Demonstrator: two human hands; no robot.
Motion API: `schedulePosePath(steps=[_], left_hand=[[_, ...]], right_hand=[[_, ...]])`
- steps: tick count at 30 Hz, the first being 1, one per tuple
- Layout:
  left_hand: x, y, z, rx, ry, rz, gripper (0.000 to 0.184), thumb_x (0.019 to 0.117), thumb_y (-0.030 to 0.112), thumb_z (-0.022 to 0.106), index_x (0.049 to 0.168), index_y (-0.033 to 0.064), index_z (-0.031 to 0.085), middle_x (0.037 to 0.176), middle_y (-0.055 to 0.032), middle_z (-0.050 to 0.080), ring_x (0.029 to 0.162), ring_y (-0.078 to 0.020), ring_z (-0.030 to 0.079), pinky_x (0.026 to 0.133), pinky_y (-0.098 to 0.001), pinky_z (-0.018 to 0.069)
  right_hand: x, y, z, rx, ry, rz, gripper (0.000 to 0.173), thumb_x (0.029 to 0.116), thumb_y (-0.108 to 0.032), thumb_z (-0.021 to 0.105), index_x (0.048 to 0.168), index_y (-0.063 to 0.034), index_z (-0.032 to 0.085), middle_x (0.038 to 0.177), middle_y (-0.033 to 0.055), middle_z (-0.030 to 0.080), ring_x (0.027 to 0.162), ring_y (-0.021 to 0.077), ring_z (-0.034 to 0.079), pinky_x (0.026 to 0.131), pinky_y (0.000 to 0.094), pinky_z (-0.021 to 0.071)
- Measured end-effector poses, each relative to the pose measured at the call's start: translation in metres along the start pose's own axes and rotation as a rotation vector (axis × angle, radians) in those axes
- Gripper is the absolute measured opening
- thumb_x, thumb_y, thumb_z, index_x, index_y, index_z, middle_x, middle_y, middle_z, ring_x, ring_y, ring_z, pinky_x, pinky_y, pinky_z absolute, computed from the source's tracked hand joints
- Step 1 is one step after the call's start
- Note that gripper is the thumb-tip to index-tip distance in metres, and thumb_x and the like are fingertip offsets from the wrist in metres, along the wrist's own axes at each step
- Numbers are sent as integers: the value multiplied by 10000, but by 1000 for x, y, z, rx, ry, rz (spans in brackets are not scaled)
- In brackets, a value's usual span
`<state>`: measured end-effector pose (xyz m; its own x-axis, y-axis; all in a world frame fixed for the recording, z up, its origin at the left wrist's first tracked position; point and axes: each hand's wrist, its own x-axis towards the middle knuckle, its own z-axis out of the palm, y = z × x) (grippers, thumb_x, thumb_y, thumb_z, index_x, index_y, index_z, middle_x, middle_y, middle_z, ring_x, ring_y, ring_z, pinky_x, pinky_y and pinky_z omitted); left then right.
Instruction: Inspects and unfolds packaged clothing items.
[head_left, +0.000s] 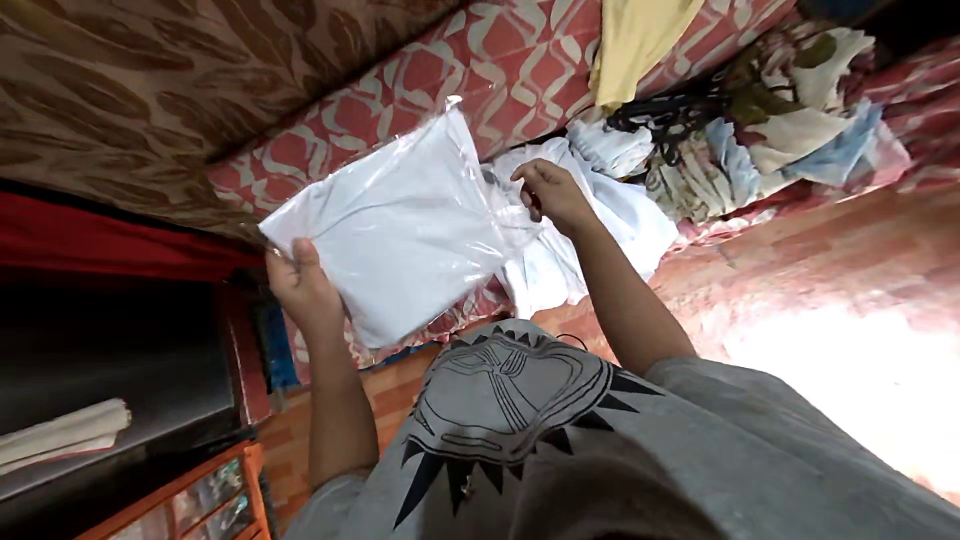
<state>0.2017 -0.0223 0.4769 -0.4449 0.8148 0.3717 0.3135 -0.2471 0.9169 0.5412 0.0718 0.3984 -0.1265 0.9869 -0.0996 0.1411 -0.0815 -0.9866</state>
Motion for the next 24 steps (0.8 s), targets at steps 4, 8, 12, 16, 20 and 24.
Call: schedulePosePath(steps=[4, 8, 12, 16, 20, 24], left_hand=[[-6, 16, 2, 299, -104, 20, 391, 1106, 228, 464, 1374, -52, 517, 1193, -137, 660, 1034, -50, 657, 955, -260, 542], [-5, 24, 11, 441, -237, 156, 357, 1080, 168, 498, 1297, -105, 574, 1080, -198, 698, 937, -89, 680, 881, -269, 551], [-6, 33, 24, 403, -311, 213, 310, 1058, 223, 569, 1182, -53, 636, 967, -104, 700, 856, -46, 656, 826, -248, 546], [4, 40, 33, 404, -376, 164, 371, 977, 276, 701, 1174, -32, 643, 970, -67, 700, 840, -10, 648, 799, -209, 548], [29, 20, 32, 541, -347, 145, 379, 1007, 333, 653, 1124, -25, 687, 945, -124, 707, 804, -126, 660, 779, -328, 550], [74, -12, -5, 688, -198, 44, 393, 1066, 332, 530, 1184, -13, 679, 1051, -153, 716, 939, -171, 690, 887, -376, 550]], right_hand=[[-4, 26, 7, -7, 313, 160, 395, 1119, -264, 335, 1201, 24, 593, 792, 20, 585, 586, 77, 507, 579, 288, 485], [-23, 33, 58, 296, -3, 157, 386, 1113, -249, 291, 1167, -12, 590, 899, 10, 694, 757, 97, 679, 729, 314, 596], [-16, 60, 95, 534, -197, 179, 501, 1122, -355, 240, 1406, -18, 476, 1315, 92, 636, 1150, 162, 654, 978, 360, 544], [-21, 69, 98, 835, -238, 206, 400, 1104, -435, 312, 1311, -141, 488, 1103, -13, 679, 1027, 111, 661, 905, 343, 563], [-33, 69, 90, 899, -144, 346, 230, 1098, -269, 384, 1205, -143, 544, 974, -4, 741, 893, 116, 726, 809, 338, 621], [-39, 88, 49, 810, 61, 362, 259, 1099, -300, 417, 1245, -133, 550, 1007, 4, 732, 919, 120, 718, 833, 361, 619]])
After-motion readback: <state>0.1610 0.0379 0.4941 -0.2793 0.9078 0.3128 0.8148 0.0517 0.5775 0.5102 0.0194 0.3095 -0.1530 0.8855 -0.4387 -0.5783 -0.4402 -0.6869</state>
